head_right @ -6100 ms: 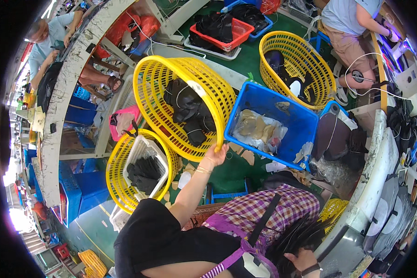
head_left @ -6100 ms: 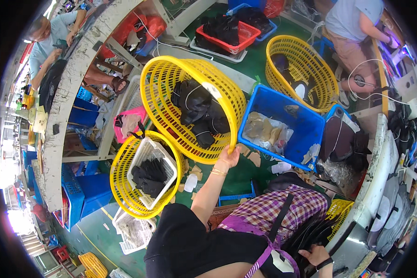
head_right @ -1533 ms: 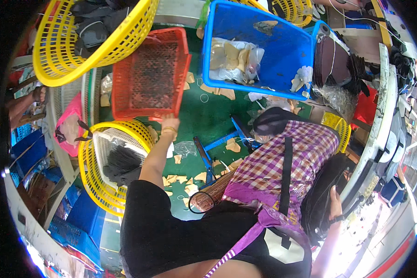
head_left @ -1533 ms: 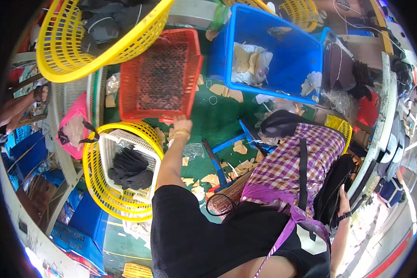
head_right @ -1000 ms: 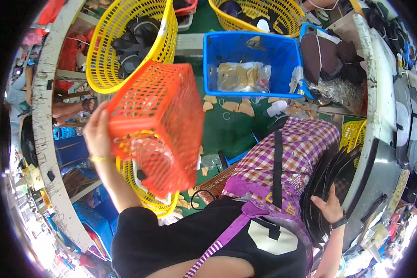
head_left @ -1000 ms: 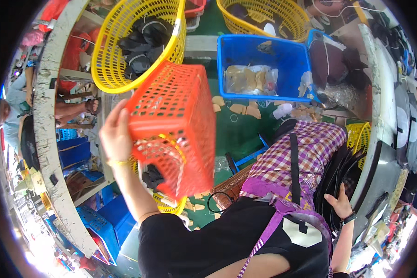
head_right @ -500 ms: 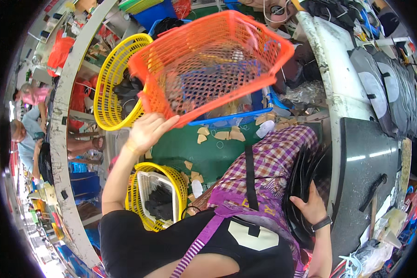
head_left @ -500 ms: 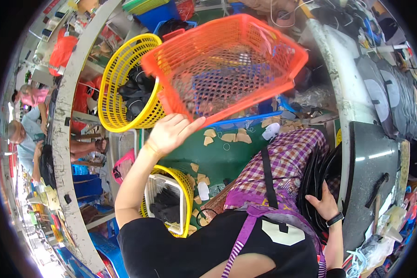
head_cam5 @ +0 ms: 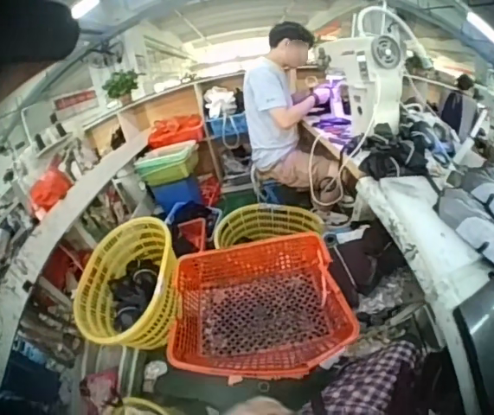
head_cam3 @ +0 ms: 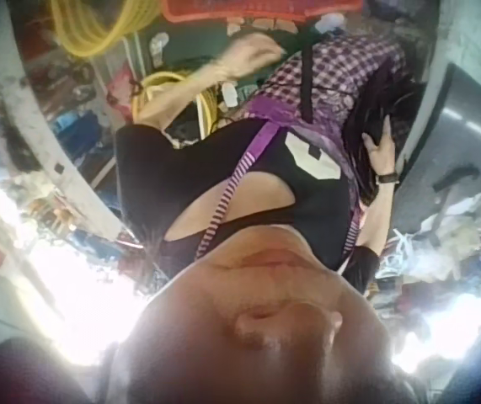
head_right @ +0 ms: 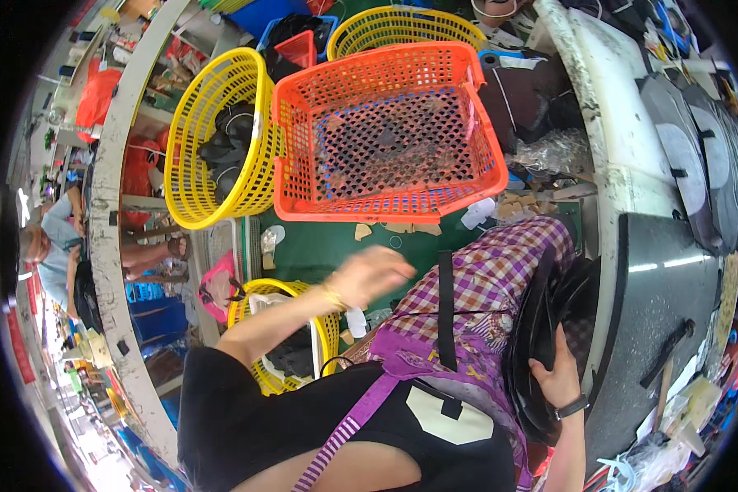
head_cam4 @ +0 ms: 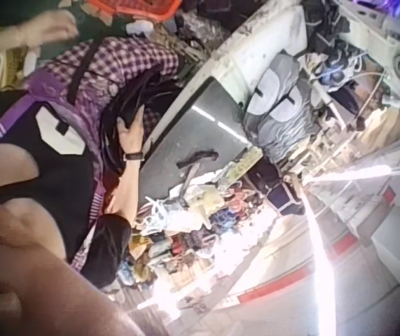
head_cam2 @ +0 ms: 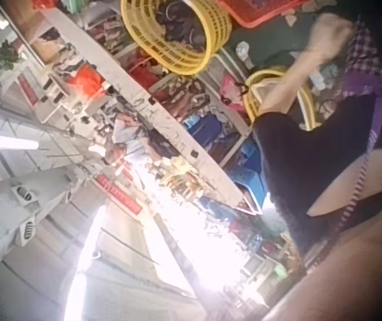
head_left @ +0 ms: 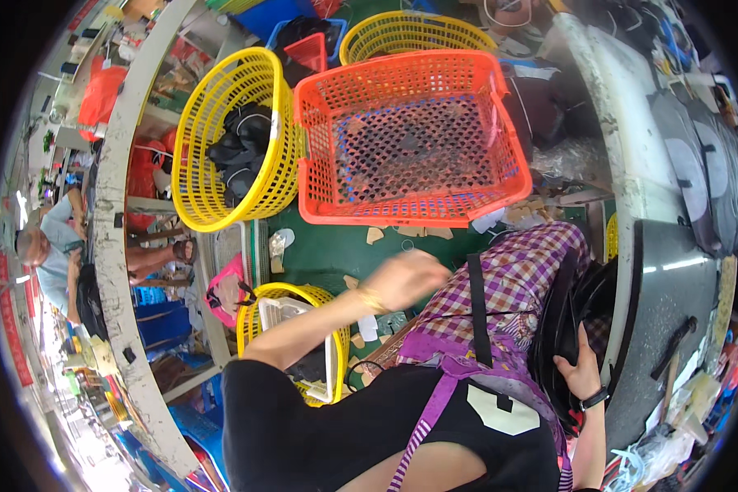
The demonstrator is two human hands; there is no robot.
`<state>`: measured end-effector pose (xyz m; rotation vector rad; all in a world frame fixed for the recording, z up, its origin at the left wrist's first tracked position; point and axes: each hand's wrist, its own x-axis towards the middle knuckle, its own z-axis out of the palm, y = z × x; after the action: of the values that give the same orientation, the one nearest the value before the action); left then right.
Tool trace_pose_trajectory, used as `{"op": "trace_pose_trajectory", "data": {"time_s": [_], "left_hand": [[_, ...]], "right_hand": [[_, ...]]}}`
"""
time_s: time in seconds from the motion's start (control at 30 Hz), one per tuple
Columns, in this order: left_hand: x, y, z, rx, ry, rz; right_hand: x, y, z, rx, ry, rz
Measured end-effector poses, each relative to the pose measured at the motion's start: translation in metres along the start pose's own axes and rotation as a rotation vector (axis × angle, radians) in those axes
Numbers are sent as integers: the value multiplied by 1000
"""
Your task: The person applies adhesive strips to shoe upper pieces, folds the edges down by hand, and hammers the seams using a hammer. The person then rearranges plastic baskets containing shoe components on the floor and resumes hammering another shoe piece.
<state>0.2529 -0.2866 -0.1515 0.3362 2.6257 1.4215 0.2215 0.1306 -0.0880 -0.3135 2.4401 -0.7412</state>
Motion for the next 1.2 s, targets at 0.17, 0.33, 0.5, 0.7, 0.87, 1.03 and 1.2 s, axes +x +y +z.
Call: {"op": "trace_pose_trajectory", "data": {"time_s": [0.17,0.33,0.5,0.7,0.87,1.03,1.2], "left_hand": [[84,59,119,147,-190,378],[103,94,139,67,-154,271],[92,89,107,-362,-161,62],[71,56,13,-629,304,-113],[134,-23,-70,-346,700,1],[97,-122,-100,174,392,-321],[83,-95,-67,137,597,-103]], "right_hand": [[-5,1,3,335,119,68],[-18,-29,6,217,191,30],[-9,-83,-6,108,168,-22],[79,-181,-22,-143,160,-591],[205,-248,-5,-572,410,-687],[228,-212,-15,-414,-4,-722],[101,-103,-42,-670,54,-157]]}}
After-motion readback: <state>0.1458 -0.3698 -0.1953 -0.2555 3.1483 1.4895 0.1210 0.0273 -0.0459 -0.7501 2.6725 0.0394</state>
